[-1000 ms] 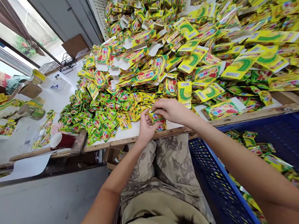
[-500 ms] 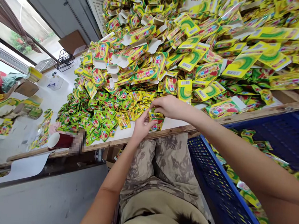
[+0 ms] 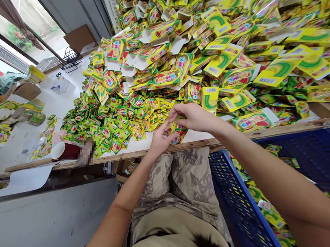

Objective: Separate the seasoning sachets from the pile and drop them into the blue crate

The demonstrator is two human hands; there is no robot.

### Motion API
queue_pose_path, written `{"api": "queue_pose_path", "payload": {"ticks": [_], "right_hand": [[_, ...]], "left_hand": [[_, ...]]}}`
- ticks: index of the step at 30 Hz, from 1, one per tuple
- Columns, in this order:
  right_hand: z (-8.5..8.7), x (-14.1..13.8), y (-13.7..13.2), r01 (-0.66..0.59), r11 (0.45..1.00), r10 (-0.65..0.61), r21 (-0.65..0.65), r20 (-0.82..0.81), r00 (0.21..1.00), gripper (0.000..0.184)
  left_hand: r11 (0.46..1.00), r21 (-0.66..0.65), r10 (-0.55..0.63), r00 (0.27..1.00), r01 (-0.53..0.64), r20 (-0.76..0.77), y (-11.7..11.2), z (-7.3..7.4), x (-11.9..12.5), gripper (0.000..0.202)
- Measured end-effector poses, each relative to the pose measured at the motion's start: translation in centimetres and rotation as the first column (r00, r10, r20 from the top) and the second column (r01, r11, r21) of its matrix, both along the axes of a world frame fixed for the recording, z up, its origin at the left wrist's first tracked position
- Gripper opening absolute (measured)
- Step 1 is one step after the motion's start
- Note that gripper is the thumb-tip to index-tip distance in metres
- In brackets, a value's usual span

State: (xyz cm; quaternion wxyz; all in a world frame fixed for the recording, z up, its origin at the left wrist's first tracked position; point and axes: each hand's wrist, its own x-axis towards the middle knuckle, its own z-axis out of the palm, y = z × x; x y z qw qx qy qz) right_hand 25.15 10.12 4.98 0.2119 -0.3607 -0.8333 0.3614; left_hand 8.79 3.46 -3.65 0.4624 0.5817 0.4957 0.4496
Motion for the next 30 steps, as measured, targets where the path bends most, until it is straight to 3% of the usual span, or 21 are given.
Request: {"api": "queue_pose_path", "payload": {"ticks": [2,4,6,8,12,20,26,30], "right_hand": [[-0.2,0.5,-0.1,-0.036,0.998,0.030,-0.060,-0.089,0.996,0.030],[-0.6,0.7,-0.4,-0.039,0.999,0.035,-0.027,-0.116,0.993,0.032],[-1.1,0.9,-0.9,0.054,0.994,-0.044,0.099,-0.097,0.994,0.029],[-1.6,1.2,-1.5,0.206,0.955,-0.191,0.215,-0.090,0.978,0.022],[-2.0,1.8,-2.0,0.353,0.916,-0.341,0.188,-0.094,0.935,0.014],[-0.5,0.3,-1.2,0.264,0.938,-0.269,0.223,-0.008,0.963,0.010],[-0.7,1.1,-1.1,0.094,0.956,-0.116,0.278,0.063,0.991,0.015],[-1.2,0.7,-0.8,0.130,0.942,-0.143,0.310,0.020,0.989,0.004]], "left_hand": [[0.999,-0.034,-0.022,0.996,0.025,0.083,0.1,-0.2,0.0,0.071],[0.998,-0.047,-0.037,0.991,0.044,0.129,0.0,-0.4,0.0,0.071],[0.999,-0.036,-0.025,0.992,0.029,0.128,-0.1,-0.5,-0.2,0.071],[1.000,-0.004,0.005,0.997,-0.004,0.082,-0.5,-0.5,-0.3,0.072],[0.998,0.059,0.006,0.999,-0.004,-0.035,-1.1,-0.5,-0.6,0.068],[0.994,0.109,0.038,0.995,-0.028,-0.093,-1.2,-1.3,-0.6,0.065],[0.999,0.050,0.015,0.999,-0.013,-0.045,-1.1,-1.3,-0.6,0.070],[1.000,0.006,0.015,0.999,-0.015,0.048,-0.8,-1.3,-0.7,0.073]]}}
